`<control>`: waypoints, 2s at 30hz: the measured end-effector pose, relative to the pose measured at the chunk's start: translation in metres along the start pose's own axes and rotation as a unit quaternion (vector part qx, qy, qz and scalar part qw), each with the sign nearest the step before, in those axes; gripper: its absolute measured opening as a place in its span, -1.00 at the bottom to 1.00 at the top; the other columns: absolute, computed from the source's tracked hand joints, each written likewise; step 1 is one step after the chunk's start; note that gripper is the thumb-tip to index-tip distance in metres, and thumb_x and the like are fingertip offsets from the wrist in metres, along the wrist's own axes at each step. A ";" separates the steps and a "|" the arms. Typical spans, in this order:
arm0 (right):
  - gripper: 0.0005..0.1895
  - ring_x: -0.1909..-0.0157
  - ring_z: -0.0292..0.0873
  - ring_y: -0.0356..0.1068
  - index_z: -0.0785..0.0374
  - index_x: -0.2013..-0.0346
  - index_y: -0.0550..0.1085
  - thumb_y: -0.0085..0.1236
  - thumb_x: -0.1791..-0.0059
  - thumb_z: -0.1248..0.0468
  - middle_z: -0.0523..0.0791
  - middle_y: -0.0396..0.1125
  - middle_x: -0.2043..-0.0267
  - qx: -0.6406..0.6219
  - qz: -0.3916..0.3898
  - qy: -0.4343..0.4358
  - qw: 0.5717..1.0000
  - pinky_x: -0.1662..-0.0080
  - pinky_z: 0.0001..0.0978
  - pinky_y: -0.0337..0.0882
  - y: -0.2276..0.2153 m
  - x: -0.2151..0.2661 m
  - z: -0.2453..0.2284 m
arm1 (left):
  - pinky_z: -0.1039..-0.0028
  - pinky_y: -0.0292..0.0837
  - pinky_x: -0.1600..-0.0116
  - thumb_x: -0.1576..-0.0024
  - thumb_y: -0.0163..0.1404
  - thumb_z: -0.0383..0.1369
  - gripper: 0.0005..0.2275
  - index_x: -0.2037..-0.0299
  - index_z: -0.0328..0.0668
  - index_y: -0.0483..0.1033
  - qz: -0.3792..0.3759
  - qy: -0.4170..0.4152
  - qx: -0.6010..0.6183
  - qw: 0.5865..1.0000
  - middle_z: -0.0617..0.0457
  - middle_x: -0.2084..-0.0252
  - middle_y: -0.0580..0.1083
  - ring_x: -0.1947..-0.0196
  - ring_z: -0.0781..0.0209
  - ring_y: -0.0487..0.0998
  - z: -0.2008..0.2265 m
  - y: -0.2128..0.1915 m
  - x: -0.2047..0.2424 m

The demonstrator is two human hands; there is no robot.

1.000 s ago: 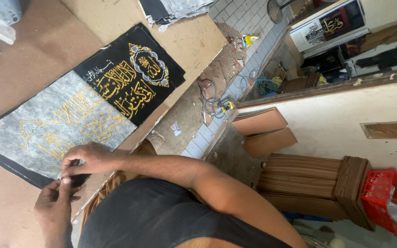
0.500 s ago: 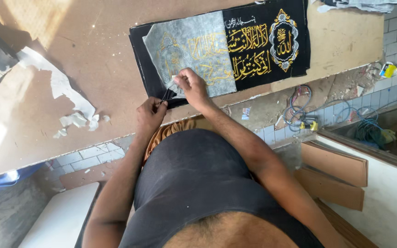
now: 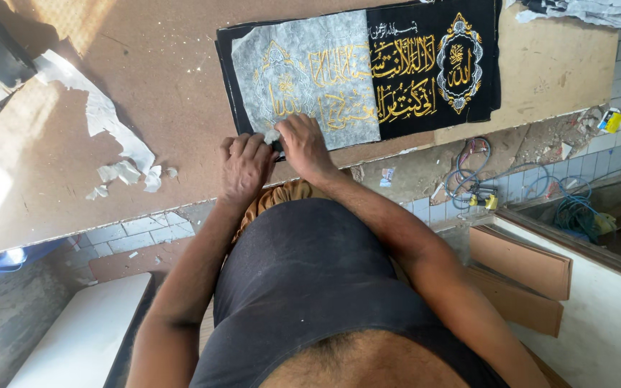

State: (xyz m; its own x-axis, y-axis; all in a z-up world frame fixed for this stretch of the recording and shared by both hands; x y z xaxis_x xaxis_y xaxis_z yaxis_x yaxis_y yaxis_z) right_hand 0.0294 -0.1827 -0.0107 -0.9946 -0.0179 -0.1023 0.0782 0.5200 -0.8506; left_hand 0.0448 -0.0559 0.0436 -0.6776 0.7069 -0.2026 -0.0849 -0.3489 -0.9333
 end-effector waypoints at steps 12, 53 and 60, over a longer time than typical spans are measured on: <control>-0.61 -0.02 -0.08 0.38 0.25 -0.03 0.41 0.31 0.04 0.23 0.03 0.34 -0.04 0.047 0.109 -0.028 0.993 -0.04 -0.15 0.46 -0.075 0.004 0.040 | 0.02 0.02 -0.39 -0.26 0.11 -0.13 -0.67 -0.13 -0.09 0.52 -0.030 -0.069 0.052 0.996 -0.02 -0.23 0.38 -0.29 0.03 0.32 -0.014 0.012 0.006; -0.87 0.37 -0.20 0.39 0.24 0.24 0.44 0.19 -0.11 0.26 -0.09 0.37 0.33 0.158 0.102 0.130 0.973 0.36 -0.31 0.43 -0.113 0.043 0.106 | -0.12 -0.60 -0.53 -0.31 -0.12 0.11 -0.25 -0.59 -0.18 0.01 -0.151 -0.006 -0.068 0.986 -0.06 -0.64 -0.09 -0.62 0.03 -0.21 -0.014 0.070 -0.017; -0.51 0.18 -0.06 0.43 0.32 0.03 0.39 0.30 0.07 0.05 0.00 0.38 0.24 0.145 0.058 0.175 0.972 0.32 -0.27 0.46 -0.071 0.050 0.059 | -0.16 -0.48 -0.53 -0.33 -0.09 0.20 -0.26 -0.54 -0.18 0.14 -0.110 -0.020 -0.060 0.992 -0.07 -0.60 0.02 -0.59 -0.04 -0.06 -0.011 0.070 -0.025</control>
State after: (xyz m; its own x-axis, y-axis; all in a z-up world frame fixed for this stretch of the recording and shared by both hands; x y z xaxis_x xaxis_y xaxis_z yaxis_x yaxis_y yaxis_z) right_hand -0.0215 -0.2712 0.0144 -0.9359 0.3457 -0.0677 0.1574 0.2384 -0.9583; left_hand 0.0638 -0.0912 -0.0195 -0.6817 0.7313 0.0190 -0.1479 -0.1123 -0.9826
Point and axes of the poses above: each hand's wrist, its own x-axis away from the middle knuckle, its own y-axis out of the palm, z = x × y, the point moved 7 cm from there along -x, towards the middle knuckle
